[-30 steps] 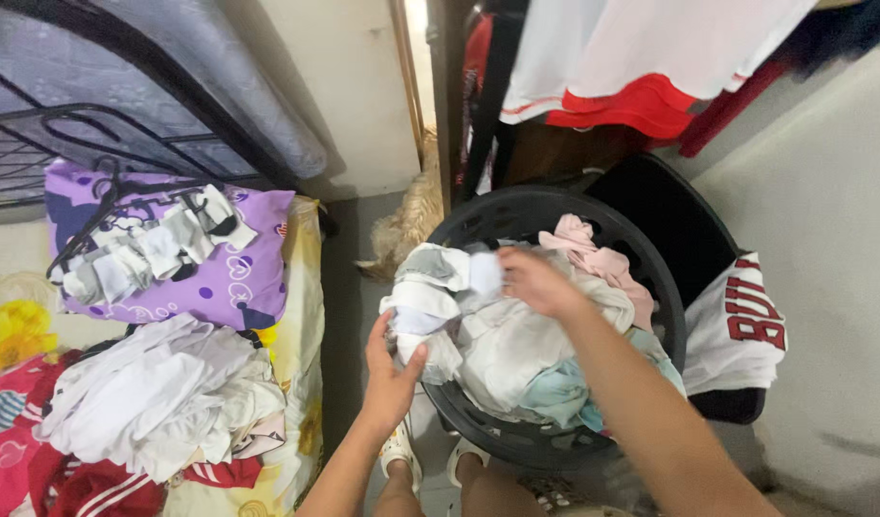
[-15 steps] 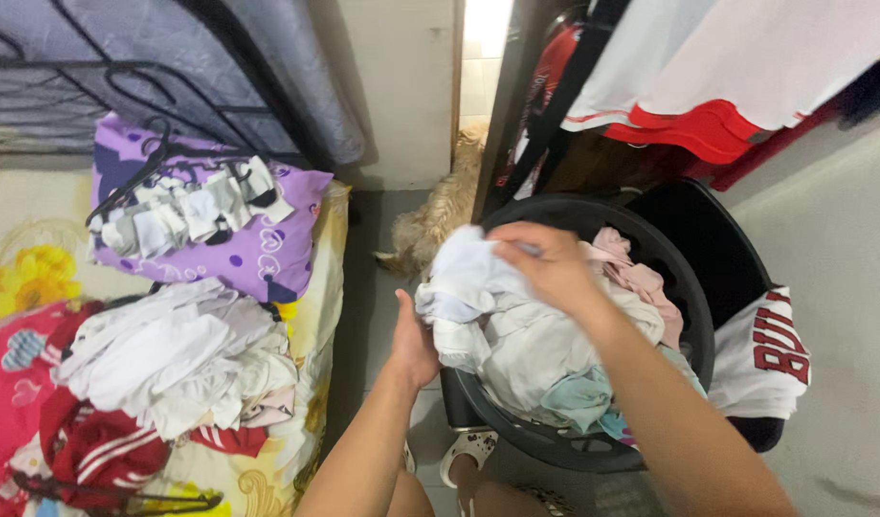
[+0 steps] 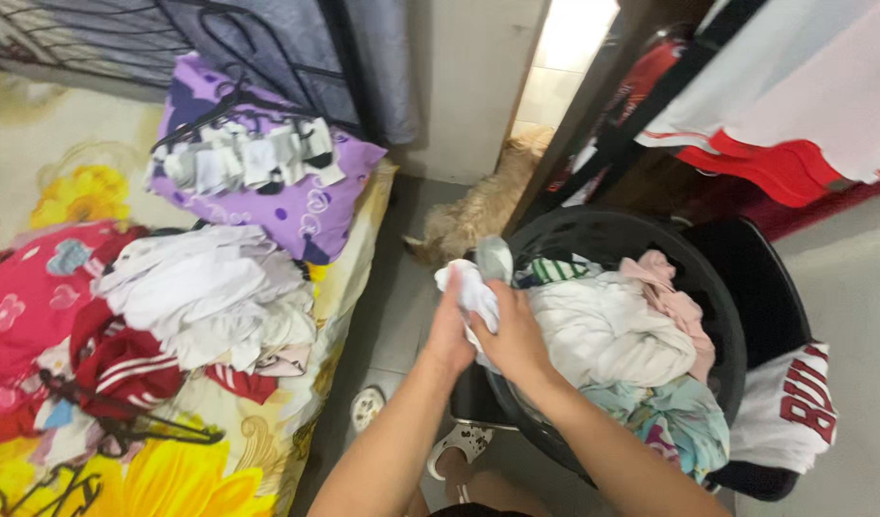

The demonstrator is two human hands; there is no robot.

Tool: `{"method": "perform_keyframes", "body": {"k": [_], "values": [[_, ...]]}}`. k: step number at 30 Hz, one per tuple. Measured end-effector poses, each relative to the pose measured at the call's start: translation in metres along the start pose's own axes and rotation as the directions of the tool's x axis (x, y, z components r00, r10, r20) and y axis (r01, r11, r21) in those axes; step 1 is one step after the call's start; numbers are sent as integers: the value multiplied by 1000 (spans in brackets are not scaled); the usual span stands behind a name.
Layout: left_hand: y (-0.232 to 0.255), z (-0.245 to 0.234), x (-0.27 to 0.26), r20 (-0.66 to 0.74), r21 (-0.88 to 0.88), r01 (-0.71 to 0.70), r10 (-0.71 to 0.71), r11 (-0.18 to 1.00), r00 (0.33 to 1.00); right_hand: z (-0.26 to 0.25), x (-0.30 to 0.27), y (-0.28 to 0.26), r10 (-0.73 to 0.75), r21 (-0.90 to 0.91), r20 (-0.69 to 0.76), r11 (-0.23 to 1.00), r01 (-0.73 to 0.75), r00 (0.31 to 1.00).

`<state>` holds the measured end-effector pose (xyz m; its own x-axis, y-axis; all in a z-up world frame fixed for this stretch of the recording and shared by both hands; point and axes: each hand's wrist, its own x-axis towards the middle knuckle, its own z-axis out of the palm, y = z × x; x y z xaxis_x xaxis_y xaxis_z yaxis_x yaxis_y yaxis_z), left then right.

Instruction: The person picks up clothes from a laundry basket, places them on hangers, and hangs them on a rack. The person handles shirts and other garments one at a time, moving from the bedroom to a balcony area to hang the clothes.

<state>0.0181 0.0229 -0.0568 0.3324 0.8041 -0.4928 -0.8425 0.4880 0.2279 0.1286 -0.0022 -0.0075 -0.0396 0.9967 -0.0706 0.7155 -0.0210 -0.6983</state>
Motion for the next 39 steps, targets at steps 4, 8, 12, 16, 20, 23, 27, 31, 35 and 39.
{"method": "perform_keyframes", "body": {"k": [4,8,12,16,20,23,27,31,35,39], "values": [[-15,-6,-17,-76,112,-98,107,989,991,-8,-16,-18,-33,-159,8,987,34,999],[-7,-15,-42,40,-49,-49,51,998,998,-6,-29,-45,-128,-182,143,971,153,981],[37,-44,-78,64,-43,-93,95,995,993,19,-40,-83,-316,109,211,948,299,925],[106,-104,-137,-172,90,-240,253,967,952,76,-53,-123,-540,275,340,840,468,770],[169,-191,-223,-414,261,-401,477,878,775,161,-78,-171,-430,368,610,898,243,665],[202,-266,-293,-517,337,-490,593,804,618,222,-93,-204,-330,284,772,944,170,544],[238,-358,-368,-690,492,-444,646,749,326,278,-113,-240,-350,266,830,933,244,435],[263,-433,-427,-627,763,-149,776,629,66,315,-130,-267,-396,300,844,907,294,360],[271,-489,-473,-558,812,236,829,533,48,338,-136,-282,-530,374,797,809,453,289],[274,-519,-474,-667,542,656,744,525,-44,334,-133,-269,-436,274,835,859,432,337]]}}
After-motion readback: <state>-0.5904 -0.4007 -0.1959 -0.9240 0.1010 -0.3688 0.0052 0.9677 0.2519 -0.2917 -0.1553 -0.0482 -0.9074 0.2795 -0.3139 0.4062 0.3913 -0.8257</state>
